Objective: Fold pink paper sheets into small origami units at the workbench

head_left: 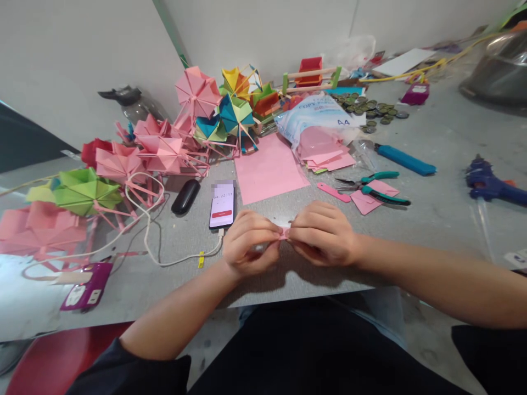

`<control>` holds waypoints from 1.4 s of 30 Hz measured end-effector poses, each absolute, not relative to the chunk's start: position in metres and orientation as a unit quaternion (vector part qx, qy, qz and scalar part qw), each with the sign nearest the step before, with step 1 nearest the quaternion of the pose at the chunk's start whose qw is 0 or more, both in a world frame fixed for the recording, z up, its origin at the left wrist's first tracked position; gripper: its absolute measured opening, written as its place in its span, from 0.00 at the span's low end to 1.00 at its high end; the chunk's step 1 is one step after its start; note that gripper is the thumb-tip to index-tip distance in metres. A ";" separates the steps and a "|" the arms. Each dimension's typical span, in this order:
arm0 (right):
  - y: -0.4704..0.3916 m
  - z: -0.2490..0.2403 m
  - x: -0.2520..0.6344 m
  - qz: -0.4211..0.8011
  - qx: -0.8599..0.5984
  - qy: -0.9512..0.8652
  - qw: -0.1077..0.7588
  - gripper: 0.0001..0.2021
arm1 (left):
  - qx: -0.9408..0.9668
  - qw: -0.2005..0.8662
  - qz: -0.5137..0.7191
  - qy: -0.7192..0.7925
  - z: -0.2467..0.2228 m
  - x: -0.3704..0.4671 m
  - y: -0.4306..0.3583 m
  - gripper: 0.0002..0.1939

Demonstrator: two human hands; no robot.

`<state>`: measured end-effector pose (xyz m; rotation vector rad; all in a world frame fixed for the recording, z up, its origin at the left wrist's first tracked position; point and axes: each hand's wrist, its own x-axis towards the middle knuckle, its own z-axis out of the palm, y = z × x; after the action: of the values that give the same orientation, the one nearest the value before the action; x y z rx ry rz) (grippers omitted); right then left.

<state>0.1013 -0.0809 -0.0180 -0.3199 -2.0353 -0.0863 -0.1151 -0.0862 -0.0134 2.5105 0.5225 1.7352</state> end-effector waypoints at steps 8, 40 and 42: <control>-0.085 -0.020 0.100 -0.053 -0.118 -0.858 0.498 0.04 | 0.821 0.030 0.547 0.162 -0.014 -0.114 -0.088 0.08; -0.043 -0.006 0.123 0.174 -0.386 -0.620 0.660 0.10 | 0.752 0.236 0.499 0.360 -0.035 -0.124 -0.071 0.15; -0.046 -0.014 0.116 0.249 -0.395 -0.620 0.631 0.10 | 0.742 0.262 0.500 0.362 -0.033 -0.121 -0.075 0.26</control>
<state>0.1157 -0.0460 -0.0135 -0.9033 -1.4187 0.5707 -0.1210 -0.0754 -0.0325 2.0091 0.9786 1.3528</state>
